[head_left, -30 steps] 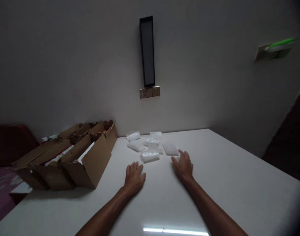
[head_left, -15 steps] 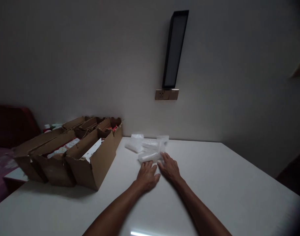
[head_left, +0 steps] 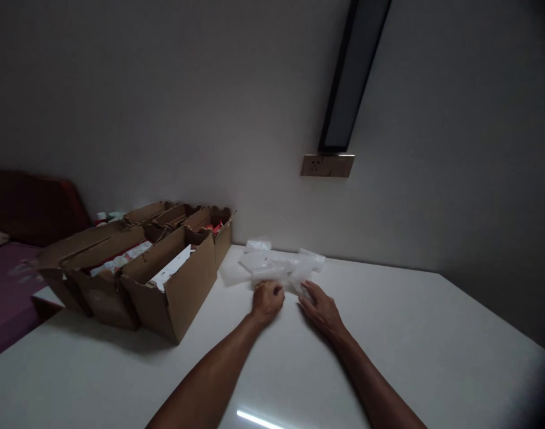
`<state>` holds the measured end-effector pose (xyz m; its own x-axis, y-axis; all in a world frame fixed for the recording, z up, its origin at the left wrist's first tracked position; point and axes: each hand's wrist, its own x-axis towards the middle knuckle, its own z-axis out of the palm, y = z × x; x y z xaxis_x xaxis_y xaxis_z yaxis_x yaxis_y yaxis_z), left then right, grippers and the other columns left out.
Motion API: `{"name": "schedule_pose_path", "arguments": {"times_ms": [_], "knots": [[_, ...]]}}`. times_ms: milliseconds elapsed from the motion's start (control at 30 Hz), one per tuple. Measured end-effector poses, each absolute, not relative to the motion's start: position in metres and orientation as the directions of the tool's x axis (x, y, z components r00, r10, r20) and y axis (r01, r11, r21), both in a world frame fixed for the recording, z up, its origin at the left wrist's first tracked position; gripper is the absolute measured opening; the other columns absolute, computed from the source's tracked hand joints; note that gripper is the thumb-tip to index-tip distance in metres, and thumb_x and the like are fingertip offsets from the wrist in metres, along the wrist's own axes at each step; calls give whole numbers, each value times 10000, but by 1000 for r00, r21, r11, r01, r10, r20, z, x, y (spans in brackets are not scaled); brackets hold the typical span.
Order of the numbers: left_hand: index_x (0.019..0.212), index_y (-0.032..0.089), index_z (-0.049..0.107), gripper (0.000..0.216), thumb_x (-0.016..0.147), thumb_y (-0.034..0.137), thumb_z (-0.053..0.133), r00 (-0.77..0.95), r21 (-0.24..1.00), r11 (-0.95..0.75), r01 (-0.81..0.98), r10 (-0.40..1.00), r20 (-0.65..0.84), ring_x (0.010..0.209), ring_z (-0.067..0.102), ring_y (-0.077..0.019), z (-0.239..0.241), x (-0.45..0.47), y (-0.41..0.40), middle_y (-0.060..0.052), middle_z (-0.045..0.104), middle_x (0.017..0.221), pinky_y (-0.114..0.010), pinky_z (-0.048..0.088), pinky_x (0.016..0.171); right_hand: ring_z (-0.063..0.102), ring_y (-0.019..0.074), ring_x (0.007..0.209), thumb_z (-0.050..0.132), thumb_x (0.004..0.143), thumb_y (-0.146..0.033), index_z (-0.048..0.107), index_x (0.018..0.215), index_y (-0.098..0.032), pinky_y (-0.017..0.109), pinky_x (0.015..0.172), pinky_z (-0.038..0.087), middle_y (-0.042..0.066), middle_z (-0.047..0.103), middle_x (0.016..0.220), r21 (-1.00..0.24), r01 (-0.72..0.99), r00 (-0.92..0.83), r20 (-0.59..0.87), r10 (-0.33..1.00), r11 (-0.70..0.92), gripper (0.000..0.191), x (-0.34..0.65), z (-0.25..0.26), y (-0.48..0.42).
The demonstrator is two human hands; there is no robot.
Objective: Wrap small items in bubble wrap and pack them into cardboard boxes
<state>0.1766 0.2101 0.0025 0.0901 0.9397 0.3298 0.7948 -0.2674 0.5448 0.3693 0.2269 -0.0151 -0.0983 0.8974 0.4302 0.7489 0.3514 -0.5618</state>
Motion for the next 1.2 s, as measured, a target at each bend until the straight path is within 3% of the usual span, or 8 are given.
{"name": "schedule_pose_path", "arguments": {"times_ms": [267,400,533,600,700,867,1000,1200], "knots": [[901,169,726,201,815,151,545,269,412,-474,778,844,463,889,666,-218,14,183,144,-78,750,890,-341,513,840,662,242,749,454,806,-446,724,796,-228,329,692,470,64,748,809,-676,709,119,396,911,201,348,367,9,212],[957,262,715,231,758,195,618,387,273,-574,772,764,516,1150,605,-238,43,160,95,-40,716,1158,-374,430,1052,617,214,697,523,759,-472,668,655,-228,286,643,424,32,684,656,-759,614,129,368,921,217,303,362,14,205],[1224,178,615,362,908,209,441,187,196,-380,904,764,617,1435,331,-317,105,92,69,-142,492,1464,-540,154,1210,583,177,617,577,733,-497,580,549,-208,261,585,428,26,626,576,-885,393,20,278,960,248,343,353,19,199],[1285,105,556,399,923,216,428,74,174,-244,954,754,653,1456,275,-360,136,56,64,-214,438,1485,-581,110,1200,586,163,580,550,765,-529,607,585,-189,262,552,450,49,654,617,-942,248,-109,206,973,227,388,342,22,192],[1318,138,520,432,901,251,503,-108,-5,127,992,865,491,1288,515,-342,162,19,62,-189,618,1302,-507,325,1112,663,193,652,579,783,-552,708,748,-145,291,555,517,115,722,780,-985,72,-368,120,922,157,428,319,24,179],[1275,163,554,394,899,154,435,-219,-41,252,967,901,374,959,703,-296,166,9,59,-143,748,995,-371,495,815,630,293,1153,722,721,-466,671,1210,-184,415,839,575,167,624,1317,-990,-91,-473,134,871,103,567,293,16,172],[1214,206,601,363,889,165,444,-181,-15,197,980,924,337,888,716,-250,166,5,39,-76,756,917,-305,492,743,420,294,1398,636,772,-489,484,1428,-200,444,1027,482,151,440,1515,-984,-134,-316,156,936,119,732,310,11,189],[1058,277,688,285,871,267,473,227,195,-343,919,864,450,896,704,-232,153,-3,-33,-52,747,986,-327,559,775,431,282,1390,578,801,-515,519,1383,-234,422,1005,506,112,429,1531,-985,-112,-216,156,964,134,650,331,8,205]]}}
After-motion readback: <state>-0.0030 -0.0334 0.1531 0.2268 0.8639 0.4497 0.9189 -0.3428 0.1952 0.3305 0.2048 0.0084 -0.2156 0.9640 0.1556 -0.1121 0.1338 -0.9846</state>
